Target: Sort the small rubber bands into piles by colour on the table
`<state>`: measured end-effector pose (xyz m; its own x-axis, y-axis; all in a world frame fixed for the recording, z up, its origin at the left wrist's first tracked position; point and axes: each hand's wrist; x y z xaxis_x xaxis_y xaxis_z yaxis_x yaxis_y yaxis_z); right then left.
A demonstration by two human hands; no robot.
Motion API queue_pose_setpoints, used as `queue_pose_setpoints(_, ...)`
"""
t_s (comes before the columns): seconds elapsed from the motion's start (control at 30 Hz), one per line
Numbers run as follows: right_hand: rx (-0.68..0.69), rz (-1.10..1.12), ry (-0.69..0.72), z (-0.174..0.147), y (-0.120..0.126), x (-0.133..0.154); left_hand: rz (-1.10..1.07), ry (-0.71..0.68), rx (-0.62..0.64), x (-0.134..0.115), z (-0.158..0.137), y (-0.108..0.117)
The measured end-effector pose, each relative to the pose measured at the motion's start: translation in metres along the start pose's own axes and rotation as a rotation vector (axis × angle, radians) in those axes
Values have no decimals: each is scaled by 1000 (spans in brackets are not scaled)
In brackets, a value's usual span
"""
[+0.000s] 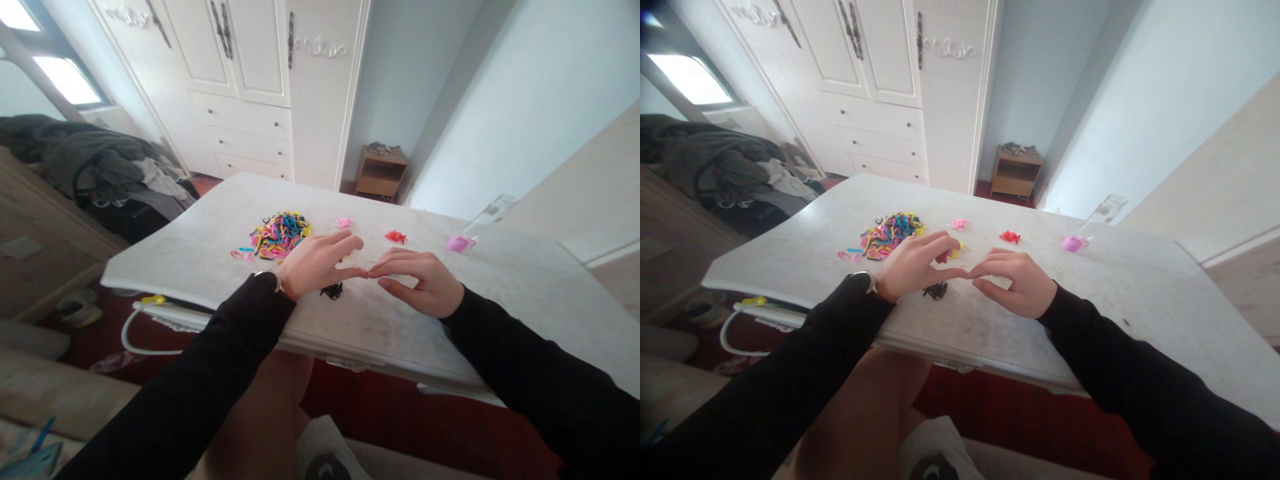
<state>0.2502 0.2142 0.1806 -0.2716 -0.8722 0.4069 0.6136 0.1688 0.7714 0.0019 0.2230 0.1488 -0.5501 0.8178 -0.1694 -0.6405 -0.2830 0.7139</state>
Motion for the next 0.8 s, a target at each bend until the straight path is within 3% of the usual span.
queue_pose_setpoints(0.1, -116, -107, -134, 1, 9, -6, 6, 5, -2, 1, 0, -1)
queue_pose_setpoints(0.23, -261, -300, -433, -1, 30, -29, 18, 8, -4, 1, 0, -2)
queue_pose_setpoints(0.4, -195, -492, -636, -7, 42, -57, 33, 25, -9, 1, -1, -2)
queue_pose_setpoints(0.57, -90, -536, -697, -10, 36, -67, 55, 39, -19, 1, -1, -1)
queue_pose_setpoints(0.8, -61, -502, -707, -8, 34, -68, 72, 69, 5, 2, -2, 0)
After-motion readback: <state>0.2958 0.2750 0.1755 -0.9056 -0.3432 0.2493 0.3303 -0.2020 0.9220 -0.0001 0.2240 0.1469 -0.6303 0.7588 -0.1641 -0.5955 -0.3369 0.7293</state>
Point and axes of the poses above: each hand's wrist, its own z-axis towards the middle knuckle, its own y-axis out of the back of the hand, x = y × z
